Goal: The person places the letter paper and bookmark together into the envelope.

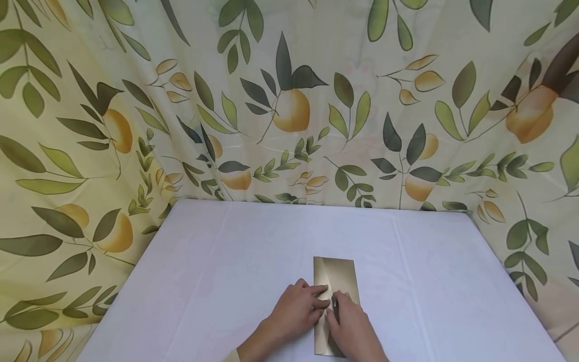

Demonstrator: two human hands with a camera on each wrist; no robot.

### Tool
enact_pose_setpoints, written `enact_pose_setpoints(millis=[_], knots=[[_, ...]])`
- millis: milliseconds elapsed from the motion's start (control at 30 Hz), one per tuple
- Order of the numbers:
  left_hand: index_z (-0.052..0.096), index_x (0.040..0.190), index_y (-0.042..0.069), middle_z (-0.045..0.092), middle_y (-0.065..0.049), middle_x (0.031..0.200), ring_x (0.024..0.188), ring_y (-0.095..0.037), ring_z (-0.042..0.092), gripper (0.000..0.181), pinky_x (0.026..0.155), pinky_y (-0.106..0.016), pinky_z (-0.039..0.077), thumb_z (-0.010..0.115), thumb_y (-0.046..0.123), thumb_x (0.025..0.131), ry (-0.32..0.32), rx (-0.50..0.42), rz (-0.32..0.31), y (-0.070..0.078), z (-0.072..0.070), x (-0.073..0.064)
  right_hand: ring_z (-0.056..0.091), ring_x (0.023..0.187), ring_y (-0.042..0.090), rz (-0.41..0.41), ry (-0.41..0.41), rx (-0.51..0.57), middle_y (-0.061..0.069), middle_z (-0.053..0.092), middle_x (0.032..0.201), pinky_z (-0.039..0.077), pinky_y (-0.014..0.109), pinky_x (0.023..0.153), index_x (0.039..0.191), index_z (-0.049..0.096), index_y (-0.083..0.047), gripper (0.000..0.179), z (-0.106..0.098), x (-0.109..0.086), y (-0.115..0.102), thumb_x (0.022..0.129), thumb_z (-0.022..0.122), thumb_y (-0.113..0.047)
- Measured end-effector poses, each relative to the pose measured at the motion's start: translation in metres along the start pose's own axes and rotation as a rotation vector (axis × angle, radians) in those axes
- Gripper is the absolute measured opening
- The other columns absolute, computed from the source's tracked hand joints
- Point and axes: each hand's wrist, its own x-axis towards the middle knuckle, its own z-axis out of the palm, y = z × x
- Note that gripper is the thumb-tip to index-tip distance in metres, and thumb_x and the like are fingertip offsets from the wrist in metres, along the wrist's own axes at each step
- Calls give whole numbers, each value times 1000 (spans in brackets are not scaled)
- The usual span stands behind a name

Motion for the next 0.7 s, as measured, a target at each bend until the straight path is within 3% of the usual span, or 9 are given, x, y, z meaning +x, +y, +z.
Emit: enact_pose_setpoints(millis=[133,333,500,700], knots=[[78,121,38,59,16,142,92,-8,50,27,69,-22,36,71,28,97,-39,-7,5,-2,1,1,66,110,39,-22,-8,-7,20,66,126,52,56,89,132,60,2,40,1,0,2,96,71,-13],[78,123,35,59,18,141,97,-6,53,27,70,-21,41,68,27,98,-60,-78,18,-8,1,4,47,133,54,-18,-49,-15,32,57,138,44,64,99,133,63,2,39,1,2,5,98,69,-14],[82,114,23,62,19,137,108,0,55,20,81,-17,46,68,24,99,-112,-223,14,-16,-4,2,44,135,54,-24,-88,-41,29,56,141,42,66,101,133,65,6,40,3,1,6,99,68,-16],[83,109,18,61,17,138,118,2,52,18,96,-19,44,69,23,100,-239,-346,59,-30,-14,-2,43,135,54,-46,-114,-104,26,55,145,44,65,99,132,66,7,42,5,-2,8,97,71,-16]])
